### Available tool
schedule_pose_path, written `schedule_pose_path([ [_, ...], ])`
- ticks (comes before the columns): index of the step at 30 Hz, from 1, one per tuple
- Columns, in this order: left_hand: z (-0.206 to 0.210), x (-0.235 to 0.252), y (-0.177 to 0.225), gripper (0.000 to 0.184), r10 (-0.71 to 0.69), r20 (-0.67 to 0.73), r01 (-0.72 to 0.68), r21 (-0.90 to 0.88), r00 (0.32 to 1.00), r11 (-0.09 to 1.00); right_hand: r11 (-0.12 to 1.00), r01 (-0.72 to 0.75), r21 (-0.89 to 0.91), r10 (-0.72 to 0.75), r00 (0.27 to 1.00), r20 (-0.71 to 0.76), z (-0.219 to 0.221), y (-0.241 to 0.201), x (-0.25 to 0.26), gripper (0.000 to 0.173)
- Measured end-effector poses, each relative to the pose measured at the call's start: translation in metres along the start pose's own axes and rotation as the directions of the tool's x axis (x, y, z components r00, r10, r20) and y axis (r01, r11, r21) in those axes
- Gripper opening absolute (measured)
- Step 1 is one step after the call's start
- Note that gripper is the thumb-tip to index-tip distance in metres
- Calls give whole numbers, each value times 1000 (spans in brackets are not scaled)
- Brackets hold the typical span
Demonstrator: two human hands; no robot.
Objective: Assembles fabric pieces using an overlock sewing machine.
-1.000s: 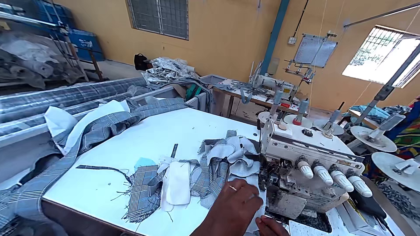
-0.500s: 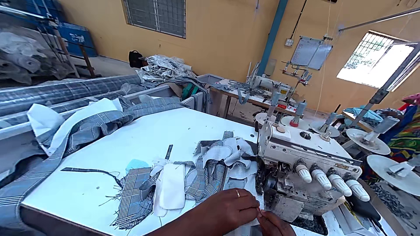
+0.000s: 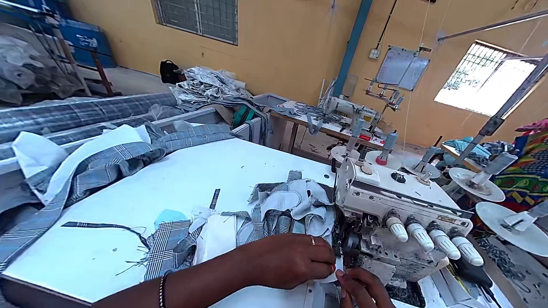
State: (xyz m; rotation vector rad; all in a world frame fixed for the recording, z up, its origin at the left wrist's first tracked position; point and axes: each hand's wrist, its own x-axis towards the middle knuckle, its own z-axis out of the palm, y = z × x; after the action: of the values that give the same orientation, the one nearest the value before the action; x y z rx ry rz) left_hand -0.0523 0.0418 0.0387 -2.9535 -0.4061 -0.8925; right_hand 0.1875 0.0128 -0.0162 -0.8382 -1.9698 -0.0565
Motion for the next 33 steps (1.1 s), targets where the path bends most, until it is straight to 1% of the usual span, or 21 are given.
schedule_pose_path([
  [2,-4,0,-7,22,19,27,-17,-73,999,997,1000,4,8,-4,1000,18,-1,6,2,17],
  [7,-7,0,-19,25,35,64,-26,-143,997,989,1000,3,28,-5,998,64,-4,13,8,23],
  [10,-9,1,-19,27,17,77,-5,-156,997,988,1000,7,-17,-8,999,-46,-1,-5,9,25],
  [12,-8,2,-19,25,-9,68,20,-166,998,986,1000,19,-18,-21,997,-74,7,-22,6,34],
  [14,-6,1,-20,20,-32,44,39,-160,999,986,996,-11,-88,5,998,-68,21,-38,0,40],
  [16,-4,0,-19,19,-56,14,58,-152,998,987,970,-68,-233,51,996,-76,33,-45,-6,42],
  [18,-2,0,-17,20,-86,-7,84,-135,996,987,941,-89,-327,69,995,-71,34,-43,-10,40],
  [21,1,1,-12,20,-129,-31,124,-113,991,986,922,-79,-380,59,996,-64,29,-35,-10,40],
  [24,4,1,-6,20,-162,-58,158,-74,985,985,916,-52,-399,17,996,-92,26,-25,-7,40],
  [29,15,1,5,18,-204,-130,212,52,970,976,899,-23,-437,-24,995,-101,21,-13,-6,36],
  [33,22,3,14,18,-244,-188,274,154,951,949,878,-19,-478,-15,998,-66,18,-9,-7,41],
])
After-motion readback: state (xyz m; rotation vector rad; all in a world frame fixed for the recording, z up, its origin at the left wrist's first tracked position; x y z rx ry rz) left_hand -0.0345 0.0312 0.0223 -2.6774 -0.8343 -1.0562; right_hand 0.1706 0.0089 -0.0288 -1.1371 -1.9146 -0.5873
